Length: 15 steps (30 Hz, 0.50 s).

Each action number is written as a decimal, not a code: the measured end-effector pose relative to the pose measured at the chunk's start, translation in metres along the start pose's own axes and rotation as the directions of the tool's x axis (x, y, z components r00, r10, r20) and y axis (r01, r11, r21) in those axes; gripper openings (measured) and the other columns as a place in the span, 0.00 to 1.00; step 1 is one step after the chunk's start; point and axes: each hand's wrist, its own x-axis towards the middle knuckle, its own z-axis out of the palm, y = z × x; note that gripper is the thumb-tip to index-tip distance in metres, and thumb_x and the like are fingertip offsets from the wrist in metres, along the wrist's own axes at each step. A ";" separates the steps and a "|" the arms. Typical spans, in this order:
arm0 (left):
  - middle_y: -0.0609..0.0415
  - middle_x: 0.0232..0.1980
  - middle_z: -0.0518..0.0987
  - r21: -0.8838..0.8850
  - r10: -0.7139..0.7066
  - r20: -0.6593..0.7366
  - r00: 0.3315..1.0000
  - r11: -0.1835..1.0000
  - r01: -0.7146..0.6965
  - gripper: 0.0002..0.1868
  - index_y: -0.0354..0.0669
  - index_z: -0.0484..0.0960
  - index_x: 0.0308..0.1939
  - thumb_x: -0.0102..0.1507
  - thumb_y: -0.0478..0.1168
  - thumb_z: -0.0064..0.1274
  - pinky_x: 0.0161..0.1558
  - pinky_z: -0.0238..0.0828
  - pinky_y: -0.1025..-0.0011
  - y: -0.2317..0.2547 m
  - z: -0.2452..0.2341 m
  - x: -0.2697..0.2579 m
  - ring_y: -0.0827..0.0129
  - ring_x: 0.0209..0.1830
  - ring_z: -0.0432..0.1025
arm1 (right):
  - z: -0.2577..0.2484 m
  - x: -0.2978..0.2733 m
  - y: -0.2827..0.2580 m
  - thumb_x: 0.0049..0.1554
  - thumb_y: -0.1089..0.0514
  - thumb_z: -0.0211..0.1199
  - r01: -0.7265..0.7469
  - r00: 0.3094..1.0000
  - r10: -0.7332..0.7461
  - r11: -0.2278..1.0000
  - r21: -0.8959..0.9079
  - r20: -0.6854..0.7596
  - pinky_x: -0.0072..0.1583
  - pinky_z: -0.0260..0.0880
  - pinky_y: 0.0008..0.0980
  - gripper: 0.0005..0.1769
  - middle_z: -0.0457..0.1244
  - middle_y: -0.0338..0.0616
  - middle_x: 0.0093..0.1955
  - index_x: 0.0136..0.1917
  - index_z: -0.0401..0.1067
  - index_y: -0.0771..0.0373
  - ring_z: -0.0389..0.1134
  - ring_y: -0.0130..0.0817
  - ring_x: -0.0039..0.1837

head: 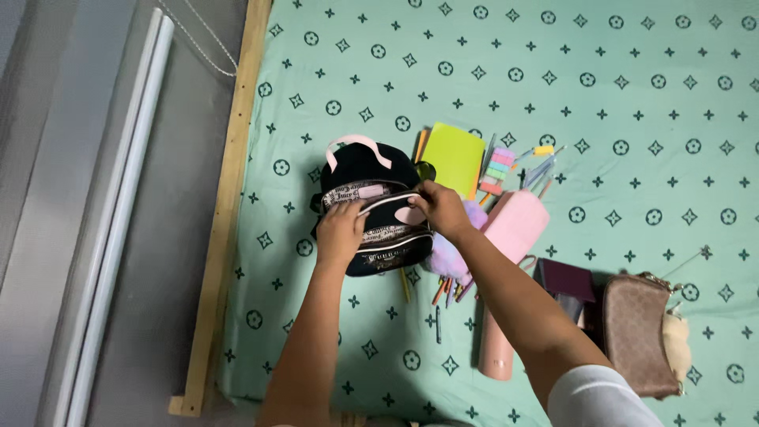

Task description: The person places several notebooks and a small pouch into a black backpack on a bed, then gathers colored pencils and pens and puts them into a purple pencil case. The person handles items one at a time and organizes them into the bag and pencil case.

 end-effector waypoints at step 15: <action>0.42 0.57 0.80 0.008 -0.127 0.127 0.984 0.992 0.127 0.18 0.45 0.81 0.59 0.64 0.36 0.51 0.57 0.70 0.53 -0.069 0.026 0.117 0.45 0.56 0.73 | 0.062 0.016 0.054 0.49 0.77 0.63 -0.116 0.984 0.086 0.975 0.189 0.159 0.72 0.61 0.37 0.43 0.61 0.51 0.69 0.75 0.56 0.60 0.62 0.44 0.73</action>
